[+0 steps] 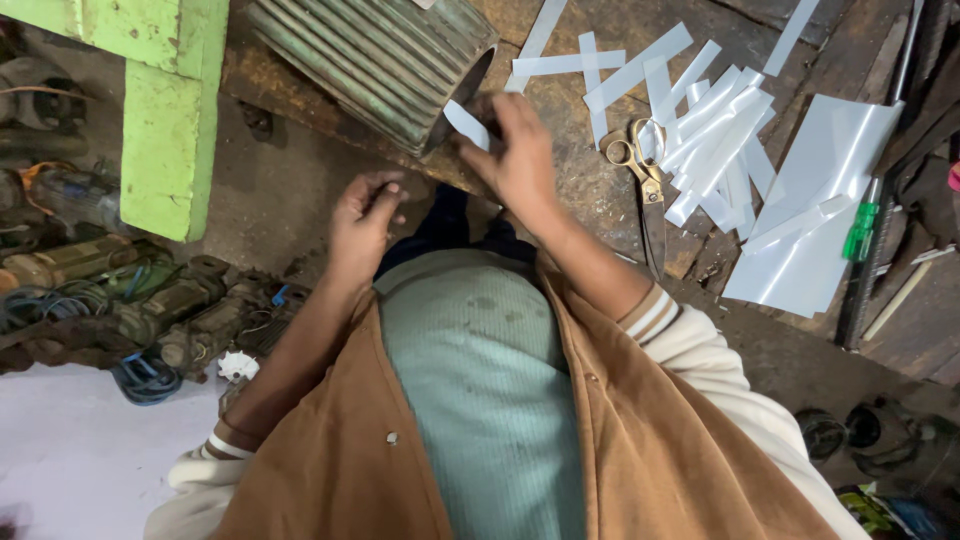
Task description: The person cuts white plastic sheets into narrow strips using scissors, cutting along the length of each sheet and setting the cut strips aside. They then gather the cut strips, align them into a pile, and handle the strips by hand at the workbench.
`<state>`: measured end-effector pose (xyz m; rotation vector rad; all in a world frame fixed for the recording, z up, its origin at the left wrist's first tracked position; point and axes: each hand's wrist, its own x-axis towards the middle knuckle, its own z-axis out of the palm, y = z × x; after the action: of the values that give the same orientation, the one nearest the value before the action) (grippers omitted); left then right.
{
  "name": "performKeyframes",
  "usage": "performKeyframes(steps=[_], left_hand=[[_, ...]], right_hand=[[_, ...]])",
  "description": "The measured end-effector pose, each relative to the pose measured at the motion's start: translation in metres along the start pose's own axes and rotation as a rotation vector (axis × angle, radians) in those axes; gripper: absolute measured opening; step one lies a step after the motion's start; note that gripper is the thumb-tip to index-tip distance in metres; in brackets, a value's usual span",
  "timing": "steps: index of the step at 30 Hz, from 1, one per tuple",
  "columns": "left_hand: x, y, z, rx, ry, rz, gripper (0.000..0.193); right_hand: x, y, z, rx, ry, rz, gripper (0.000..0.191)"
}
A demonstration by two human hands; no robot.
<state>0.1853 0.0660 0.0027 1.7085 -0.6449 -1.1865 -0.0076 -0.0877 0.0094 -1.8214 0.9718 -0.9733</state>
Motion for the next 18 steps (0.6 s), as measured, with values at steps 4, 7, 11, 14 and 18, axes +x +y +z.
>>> performKeyframes(steps=[4,7,11,14,18], left_hand=[[0.001,-0.001,0.001,0.056,0.021,-0.164,0.021],[0.003,-0.001,0.001,-0.028,-0.09,0.066,0.019],[0.003,0.004,-0.009,0.076,-0.007,-0.108,0.022],[0.004,0.011,-0.019,0.08,0.019,-0.078,0.024],[0.015,0.02,-0.023,0.087,0.032,-0.049,0.024]], right_hand=[[0.014,-0.009,0.009,-0.066,0.004,0.018,0.021],[0.022,-0.007,0.017,-0.048,-0.017,0.089,0.02],[0.006,-0.005,-0.003,-0.068,0.022,-0.118,0.022],[0.003,-0.006,-0.003,-0.028,0.017,-0.071,0.019],[0.022,-0.005,0.016,-0.042,-0.005,0.016,0.022]])
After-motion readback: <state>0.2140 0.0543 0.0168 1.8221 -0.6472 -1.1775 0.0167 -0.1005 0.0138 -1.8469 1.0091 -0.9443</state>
